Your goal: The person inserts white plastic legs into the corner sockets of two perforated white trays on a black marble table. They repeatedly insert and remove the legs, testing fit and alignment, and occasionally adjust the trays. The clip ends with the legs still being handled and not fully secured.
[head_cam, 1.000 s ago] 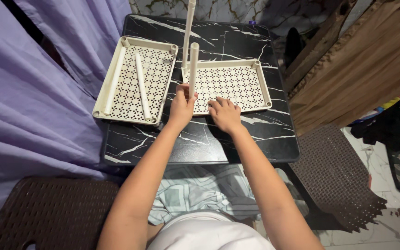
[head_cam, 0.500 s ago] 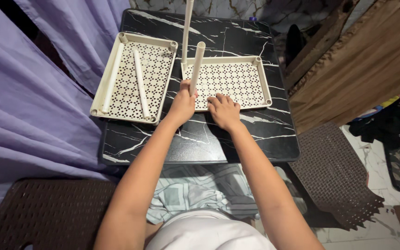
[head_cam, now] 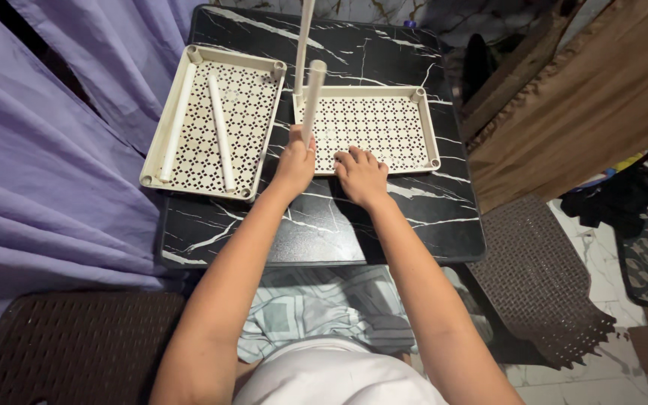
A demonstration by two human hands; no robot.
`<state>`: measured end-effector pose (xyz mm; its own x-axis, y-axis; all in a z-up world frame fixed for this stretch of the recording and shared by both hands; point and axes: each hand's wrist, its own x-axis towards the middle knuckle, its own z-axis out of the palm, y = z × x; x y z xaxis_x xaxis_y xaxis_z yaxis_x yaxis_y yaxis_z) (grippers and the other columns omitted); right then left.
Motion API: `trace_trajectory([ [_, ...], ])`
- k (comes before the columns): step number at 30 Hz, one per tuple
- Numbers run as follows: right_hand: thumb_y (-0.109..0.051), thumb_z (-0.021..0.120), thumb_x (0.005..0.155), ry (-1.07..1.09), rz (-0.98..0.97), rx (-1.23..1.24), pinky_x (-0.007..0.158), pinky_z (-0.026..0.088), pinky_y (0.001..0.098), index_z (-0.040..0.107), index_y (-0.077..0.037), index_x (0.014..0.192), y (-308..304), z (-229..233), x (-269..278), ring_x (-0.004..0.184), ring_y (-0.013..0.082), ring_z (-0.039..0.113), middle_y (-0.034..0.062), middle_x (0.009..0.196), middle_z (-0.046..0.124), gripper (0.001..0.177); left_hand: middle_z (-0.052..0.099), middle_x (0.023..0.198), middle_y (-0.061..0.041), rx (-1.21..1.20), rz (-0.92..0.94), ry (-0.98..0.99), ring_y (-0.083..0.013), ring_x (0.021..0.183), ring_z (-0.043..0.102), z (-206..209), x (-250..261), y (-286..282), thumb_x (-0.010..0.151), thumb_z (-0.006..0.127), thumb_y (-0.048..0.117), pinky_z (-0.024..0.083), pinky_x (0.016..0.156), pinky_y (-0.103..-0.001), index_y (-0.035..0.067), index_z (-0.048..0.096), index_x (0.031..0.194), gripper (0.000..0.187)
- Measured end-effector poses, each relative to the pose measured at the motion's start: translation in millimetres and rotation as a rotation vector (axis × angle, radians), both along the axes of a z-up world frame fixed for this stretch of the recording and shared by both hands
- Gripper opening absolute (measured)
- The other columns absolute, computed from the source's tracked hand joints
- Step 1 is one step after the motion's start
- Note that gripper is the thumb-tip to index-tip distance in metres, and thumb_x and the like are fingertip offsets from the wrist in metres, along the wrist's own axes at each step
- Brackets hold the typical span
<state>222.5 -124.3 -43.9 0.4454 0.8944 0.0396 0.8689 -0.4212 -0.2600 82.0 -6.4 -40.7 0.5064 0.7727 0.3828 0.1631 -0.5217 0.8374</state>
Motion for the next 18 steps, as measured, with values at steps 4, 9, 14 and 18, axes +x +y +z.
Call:
trace_trajectory([
  [4,-0.049,0.044,0.101,-0.003,0.006,0.004,0.109,0.029,0.062,0.059,-0.033,0.136,0.3,1.9,0.1,0.142,0.0321,0.04,0.0061,0.154,0.047,0.041,0.064,0.098,-0.024,-0.018,-0.028,0.013,-0.0473,0.094,0.066,7.1,-1.8,-5.1,0.1,0.051,0.007,0.052,0.08,-0.054,0.006,0.044,0.117,0.019],
  [9,-0.048,0.043,0.102,0.002,0.0,0.005,0.109,0.029,0.0622,0.059,-0.033,0.137,1.5,3.0,-1.3,0.143,0.0319,0.039,0.0063,0.155,0.046,0.041,0.063,0.095,-0.023,-0.056,-0.11,0.028,-0.044,0.09,0.067,4.8,-3.3,-6.3,0.098,0.048,0.007,0.052,0.08,-0.052,0.007,0.044,0.116,0.018],
  [14,-0.048,0.043,0.103,0.008,-0.002,-0.007,0.11,0.028,0.0618,0.058,-0.033,0.137,2.4,5.7,-0.9,0.143,0.0307,0.039,0.0065,0.155,0.046,0.041,0.064,0.096,-0.025,-0.042,-0.041,-0.047,-0.0473,0.092,0.065,-0.9,4.1,-1.4,0.105,0.052,0.016,0.051,0.078,-0.052,0.005,0.046,0.12,0.02],
  [18,-0.049,0.043,0.102,-0.004,0.0,-0.01,0.109,0.029,0.062,0.058,-0.034,0.137,2.8,5.4,-1.6,0.142,0.0314,0.039,0.0066,0.154,0.046,0.041,0.066,0.095,-0.025,-0.016,-0.082,0.062,-0.0461,0.094,0.067,-5.3,-2.4,-3.6,0.107,0.051,0.016,0.052,0.081,-0.051,0.004,0.051,0.117,0.016],
])
